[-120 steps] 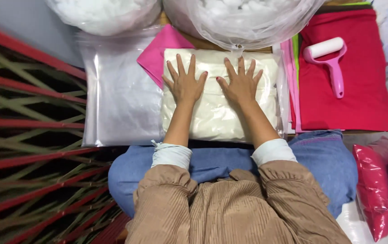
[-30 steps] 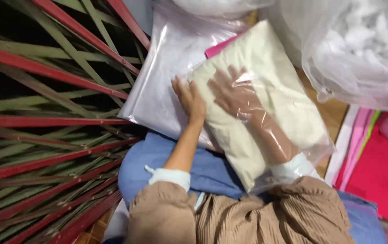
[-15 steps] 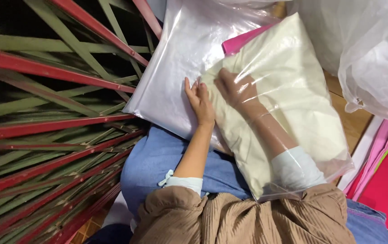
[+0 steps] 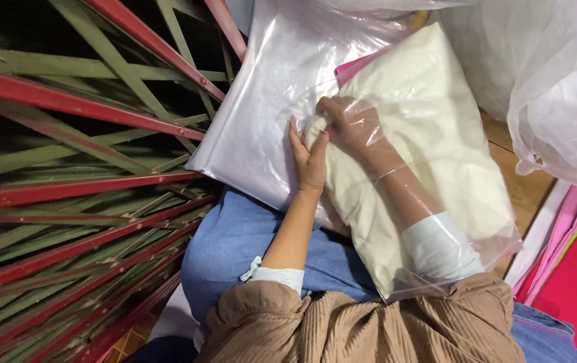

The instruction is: Cleaning a pillow with a lint roller and inserting it into a plastic bag for packaging

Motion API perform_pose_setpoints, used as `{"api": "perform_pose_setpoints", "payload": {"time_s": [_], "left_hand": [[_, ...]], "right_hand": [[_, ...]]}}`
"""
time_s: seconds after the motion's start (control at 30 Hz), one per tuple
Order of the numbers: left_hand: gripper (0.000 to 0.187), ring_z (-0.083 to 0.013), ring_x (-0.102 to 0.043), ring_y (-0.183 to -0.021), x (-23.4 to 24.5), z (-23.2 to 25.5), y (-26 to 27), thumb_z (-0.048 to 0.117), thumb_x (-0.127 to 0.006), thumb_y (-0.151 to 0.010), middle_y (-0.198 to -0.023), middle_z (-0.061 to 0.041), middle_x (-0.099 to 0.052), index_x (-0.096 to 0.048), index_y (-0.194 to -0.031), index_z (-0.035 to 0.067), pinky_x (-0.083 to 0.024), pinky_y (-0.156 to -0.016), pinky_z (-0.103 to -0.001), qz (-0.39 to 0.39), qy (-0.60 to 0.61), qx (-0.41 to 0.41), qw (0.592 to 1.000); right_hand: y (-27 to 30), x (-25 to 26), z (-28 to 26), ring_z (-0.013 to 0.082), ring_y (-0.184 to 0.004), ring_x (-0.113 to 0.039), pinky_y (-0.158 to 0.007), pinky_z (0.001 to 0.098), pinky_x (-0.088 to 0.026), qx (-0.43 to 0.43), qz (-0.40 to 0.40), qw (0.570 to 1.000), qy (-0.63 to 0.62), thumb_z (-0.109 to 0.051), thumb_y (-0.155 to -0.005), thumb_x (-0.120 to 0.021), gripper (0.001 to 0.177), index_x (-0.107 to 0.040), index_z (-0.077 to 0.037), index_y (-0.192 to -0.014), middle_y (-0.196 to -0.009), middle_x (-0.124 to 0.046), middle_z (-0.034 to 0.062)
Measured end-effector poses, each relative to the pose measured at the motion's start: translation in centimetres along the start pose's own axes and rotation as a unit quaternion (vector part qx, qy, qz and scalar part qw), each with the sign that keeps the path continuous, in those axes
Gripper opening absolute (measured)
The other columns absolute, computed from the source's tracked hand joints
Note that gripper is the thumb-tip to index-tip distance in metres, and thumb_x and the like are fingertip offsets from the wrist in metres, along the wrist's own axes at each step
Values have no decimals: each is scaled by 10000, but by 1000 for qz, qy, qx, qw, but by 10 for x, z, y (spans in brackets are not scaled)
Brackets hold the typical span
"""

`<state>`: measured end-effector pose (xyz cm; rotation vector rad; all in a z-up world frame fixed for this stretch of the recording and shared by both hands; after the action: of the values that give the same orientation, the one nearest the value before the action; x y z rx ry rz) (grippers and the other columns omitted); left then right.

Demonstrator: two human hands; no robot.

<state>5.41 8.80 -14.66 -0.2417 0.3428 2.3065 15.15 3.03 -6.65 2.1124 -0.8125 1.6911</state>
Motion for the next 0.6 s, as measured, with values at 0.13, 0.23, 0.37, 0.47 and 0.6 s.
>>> {"api": "perform_pose_setpoints", "payload": {"time_s": [0.13,0.23,0.37,0.47,0.6], "left_hand": [[750,-288,-392,-1353,2,-11,0,287,-797,-885,-1427,-212,-419,-379,-1448,20,-267,-1196,-454,-29,3,-14,999],[479,-166,-591,-1099,-3,-1,1,183,-812,-871,-1163,-99,-636,-552,-1254,59,-458,-1040,-401,-52,23,-21,998],[408,-100,-600,-1080,-5,10,1,250,-818,-888,-1155,-31,-652,-592,-1205,126,-479,-1015,-347,-60,71,53,994],[477,-116,-648,-1048,-5,12,-10,287,-831,-866,-1160,-55,-699,-657,-1247,60,-530,-969,-355,-50,37,86,994],[335,-138,-692,-832,16,11,-34,308,-806,-871,-911,-95,-737,-729,-1050,36,-558,-789,-341,36,-47,98,993]], "right_hand": [[11,12,13,309,-655,-607,-568,445,-478,-105,191,975,-50,-61,-712,-701,262,-604,-92,-954,-748,-597,74],[12,-13,42,313,-741,-693,-620,455,-536,-160,222,962,-3,-231,-859,-776,220,-621,-170,-1002,-790,-597,51],[22,-1,25,373,-1191,-639,-972,524,-556,-117,151,969,-158,-236,-1012,-637,447,-534,-171,-1442,-1365,-643,131],[33,0,-3,431,-1530,-233,-1253,567,-307,-84,173,924,-329,-255,-1128,-440,566,-237,-107,-1635,-1695,-159,209],[65,29,-10,576,-1438,-304,-1055,819,-200,-63,51,991,104,-574,-1036,-505,617,-539,-198,-1524,-1601,-404,220]]}}
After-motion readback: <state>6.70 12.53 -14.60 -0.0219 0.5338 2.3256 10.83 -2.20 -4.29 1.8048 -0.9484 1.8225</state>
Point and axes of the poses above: each hand's wrist, its own y-axis away from the middle knuckle, its own x-axis out of the back of the hand, z = x × y, the point moved 8 cm from there along -y, towards the middle knuckle
